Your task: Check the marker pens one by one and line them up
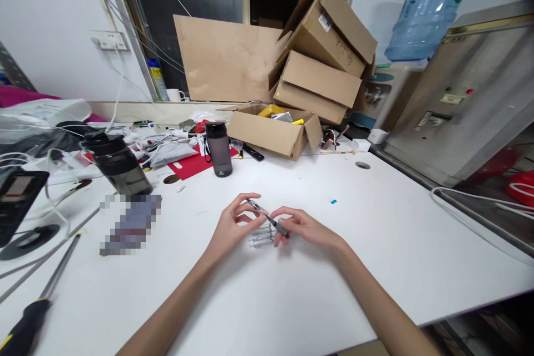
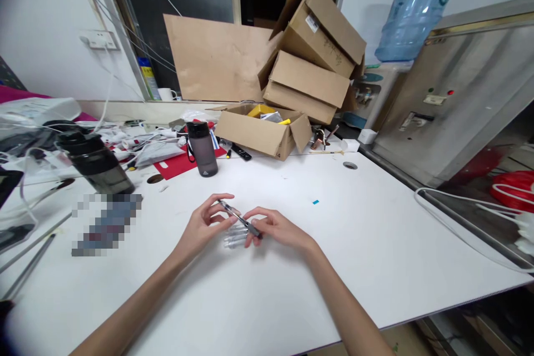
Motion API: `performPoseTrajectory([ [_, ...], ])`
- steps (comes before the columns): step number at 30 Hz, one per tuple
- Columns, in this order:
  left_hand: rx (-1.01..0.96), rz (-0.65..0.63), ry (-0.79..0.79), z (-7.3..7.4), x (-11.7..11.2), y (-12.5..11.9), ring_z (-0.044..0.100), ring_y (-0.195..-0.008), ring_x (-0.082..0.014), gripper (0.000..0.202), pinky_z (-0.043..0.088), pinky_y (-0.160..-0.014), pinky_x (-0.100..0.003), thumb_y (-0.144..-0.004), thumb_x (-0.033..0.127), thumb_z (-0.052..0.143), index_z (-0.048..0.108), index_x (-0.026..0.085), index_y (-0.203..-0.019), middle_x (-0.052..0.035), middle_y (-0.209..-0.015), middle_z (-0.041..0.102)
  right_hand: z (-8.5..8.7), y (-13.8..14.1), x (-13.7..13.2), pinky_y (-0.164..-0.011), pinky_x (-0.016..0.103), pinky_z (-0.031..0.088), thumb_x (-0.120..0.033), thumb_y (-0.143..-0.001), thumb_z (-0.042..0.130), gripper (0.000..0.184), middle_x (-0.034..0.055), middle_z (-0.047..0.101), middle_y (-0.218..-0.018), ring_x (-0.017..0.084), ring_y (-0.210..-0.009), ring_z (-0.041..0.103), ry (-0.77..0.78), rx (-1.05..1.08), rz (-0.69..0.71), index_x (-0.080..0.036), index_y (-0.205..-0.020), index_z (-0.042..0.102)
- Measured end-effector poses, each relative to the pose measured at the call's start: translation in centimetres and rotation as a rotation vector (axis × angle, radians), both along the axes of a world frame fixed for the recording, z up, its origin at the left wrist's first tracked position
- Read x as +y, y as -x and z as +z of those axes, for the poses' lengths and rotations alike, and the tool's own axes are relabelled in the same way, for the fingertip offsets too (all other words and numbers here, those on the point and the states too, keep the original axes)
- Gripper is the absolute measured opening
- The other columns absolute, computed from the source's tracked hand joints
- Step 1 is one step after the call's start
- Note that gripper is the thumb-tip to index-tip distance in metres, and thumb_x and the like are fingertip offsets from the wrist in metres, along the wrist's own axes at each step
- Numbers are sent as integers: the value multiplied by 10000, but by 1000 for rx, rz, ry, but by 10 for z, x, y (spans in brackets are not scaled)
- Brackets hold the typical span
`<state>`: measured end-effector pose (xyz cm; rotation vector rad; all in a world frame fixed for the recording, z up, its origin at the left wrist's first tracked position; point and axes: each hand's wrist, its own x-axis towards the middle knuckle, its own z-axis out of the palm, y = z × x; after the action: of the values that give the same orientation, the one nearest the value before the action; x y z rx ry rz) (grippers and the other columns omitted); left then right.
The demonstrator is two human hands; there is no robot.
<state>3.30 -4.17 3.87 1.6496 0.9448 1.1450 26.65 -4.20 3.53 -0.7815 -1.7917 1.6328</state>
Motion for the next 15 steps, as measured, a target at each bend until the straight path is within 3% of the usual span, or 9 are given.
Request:
performPoseTrajectory([
  [3, -117, -65, 78, -3, 2, -3, 674, -943, -200, 294, 530, -859, -312, -884, 380, 708, 603, 210, -1099, -47, -974, 717, -4, 4, 0, -869, 357, 481, -544, -956, 563, 448, 92, 726, -1023, 197, -910, 662, -14, 20, 27, -206, -1247, 610],
  [6, -106, -88, 103, -3, 1, -6, 657, -976, -202, 228, 508, -896, -308, -918, 396, 658, 646, 197, -1028, -55, -1029, 704, -6, 5, 3, -932, 375, 481, -515, -948, 592, 412, 88, 714, -1051, 208, -997, 663, -47, 37, -36, -209, -1220, 633],
  [15, 115, -224, 103, -5, -5, -12, 588, -817, -177, 302, 485, -734, -266, -953, 440, 573, 698, 211, -1106, -37, -922, 664, -2, 8, 3, -882, 345, 472, -466, -934, 619, 297, 58, 674, -1028, 207, -967, 621, -233, 88, -324, -233, -1090, 717],
])
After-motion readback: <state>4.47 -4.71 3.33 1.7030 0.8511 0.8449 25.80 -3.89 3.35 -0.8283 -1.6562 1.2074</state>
